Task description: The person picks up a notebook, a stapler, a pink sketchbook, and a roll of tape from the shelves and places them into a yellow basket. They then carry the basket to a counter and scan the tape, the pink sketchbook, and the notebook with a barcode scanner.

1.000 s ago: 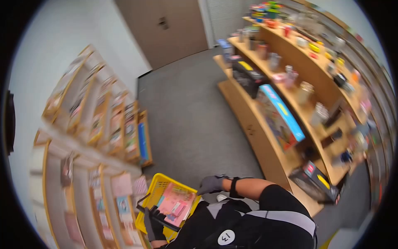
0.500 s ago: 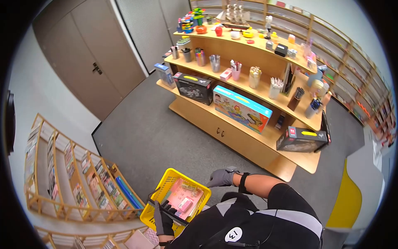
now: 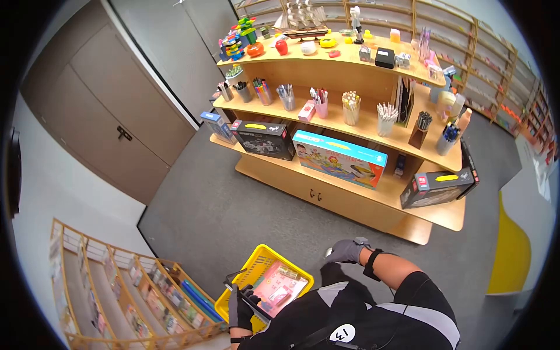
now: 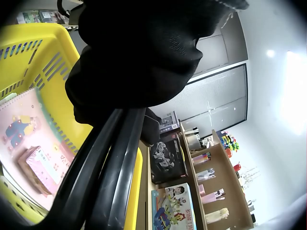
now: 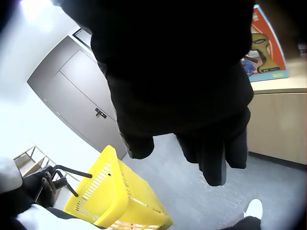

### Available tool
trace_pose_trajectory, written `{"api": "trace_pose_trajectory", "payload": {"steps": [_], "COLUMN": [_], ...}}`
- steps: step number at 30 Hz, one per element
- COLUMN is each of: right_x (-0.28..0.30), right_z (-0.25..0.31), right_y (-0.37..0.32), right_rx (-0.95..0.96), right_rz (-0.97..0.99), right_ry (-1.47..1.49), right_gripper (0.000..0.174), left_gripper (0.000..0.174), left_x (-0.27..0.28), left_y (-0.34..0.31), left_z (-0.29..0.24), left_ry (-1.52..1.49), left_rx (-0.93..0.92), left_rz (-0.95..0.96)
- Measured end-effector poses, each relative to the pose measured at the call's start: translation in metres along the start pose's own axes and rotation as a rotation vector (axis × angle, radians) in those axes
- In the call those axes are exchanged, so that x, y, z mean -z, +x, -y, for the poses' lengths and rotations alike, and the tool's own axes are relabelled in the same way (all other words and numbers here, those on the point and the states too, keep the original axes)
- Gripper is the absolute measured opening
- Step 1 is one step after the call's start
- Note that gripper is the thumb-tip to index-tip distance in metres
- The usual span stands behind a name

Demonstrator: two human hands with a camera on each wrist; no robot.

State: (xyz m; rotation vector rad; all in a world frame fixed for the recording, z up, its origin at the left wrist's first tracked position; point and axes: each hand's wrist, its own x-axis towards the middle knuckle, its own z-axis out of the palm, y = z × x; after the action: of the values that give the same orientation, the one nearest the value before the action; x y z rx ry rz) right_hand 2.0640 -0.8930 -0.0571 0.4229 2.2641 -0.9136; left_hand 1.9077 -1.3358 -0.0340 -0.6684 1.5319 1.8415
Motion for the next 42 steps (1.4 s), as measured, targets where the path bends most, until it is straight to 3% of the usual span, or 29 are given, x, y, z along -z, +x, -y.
{"api": "trace_pose_trajectory", "payload": {"steps": [4, 6, 8, 12, 16, 19, 21, 25, 28, 31, 33, 35, 38, 42], "right_x": [0.03, 0.025, 0.059, 0.092, 0.069, 0.052, 0.03, -0.046, -0.087, -0.155, -0.199, -0.21, -0.265, -0.301], "right_z": [-0.005, -0.029, -0.016, -0.033, -0.093, -0.12, -0.133, -0.146, -0.113, -0.093, -0.066, -0.025, -0.028, -0.03], "right_y": [0.037, 0.07, 0.06, 0.039, 0.042, -0.006, -0.034, -0.103, -0.175, -0.21, -0.246, -0.283, -0.293, -0.311], "right_rx": [0.082, 0.267, 0.168, 0.064, 0.001, -0.198, -0.309, -0.436, -0.625, -0.657, -0.748, -0.826, -0.867, -0.88], "right_rz": [-0.057, -0.188, -0.11, -0.23, -0.442, -0.394, -0.382, -0.547, -0.551, -0.699, -0.781, -0.651, -0.587, -0.654], "right_ry": [0.014, 0.04, 0.077, 0.128, 0.168, 0.168, 0.189, 0.408, 0.718, 0.773, 0.81, 1.004, 0.851, 0.821], "right_gripper": [0.071, 0.069, 0.068, 0.068, 0.068, 0.068, 0.067, 0.065, 0.064, 0.062, 0.062, 0.063, 0.066, 0.069], "left_gripper": [0.075, 0.077, 0.078, 0.08, 0.08, 0.079, 0.079, 0.079, 0.078, 0.078, 0.077, 0.077, 0.075, 0.072], "left_x": [-0.029, -0.041, -0.055, -0.11, -0.157, -0.174, -0.195, -0.242, -0.278, -0.295, -0.303, -0.314, -0.311, -0.33], "left_y": [0.017, 0.039, 0.044, 0.05, 0.066, 0.1, 0.112, 0.104, 0.083, 0.089, 0.082, 0.06, 0.024, 0.015], "left_z": [-0.036, -0.053, -0.059, -0.082, -0.09, -0.089, -0.088, -0.078, -0.059, -0.038, -0.019, 0.016, 0.053, 0.094], "left_ry": [0.051, -0.009, -0.008, 0.129, 0.275, 0.325, 0.379, 0.496, 0.567, 0.605, 0.675, 0.763, 0.812, 0.885], "left_rx": [-0.03, -0.059, -0.036, -0.116, -0.152, -0.16, -0.148, -0.122, -0.122, 0.108, 0.129, 0.099, 0.14, 0.176], "left_rz": [0.013, 0.068, 0.096, 0.119, 0.139, 0.207, 0.28, 0.418, 0.501, 0.653, 0.697, 0.732, 0.835, 0.947]}}
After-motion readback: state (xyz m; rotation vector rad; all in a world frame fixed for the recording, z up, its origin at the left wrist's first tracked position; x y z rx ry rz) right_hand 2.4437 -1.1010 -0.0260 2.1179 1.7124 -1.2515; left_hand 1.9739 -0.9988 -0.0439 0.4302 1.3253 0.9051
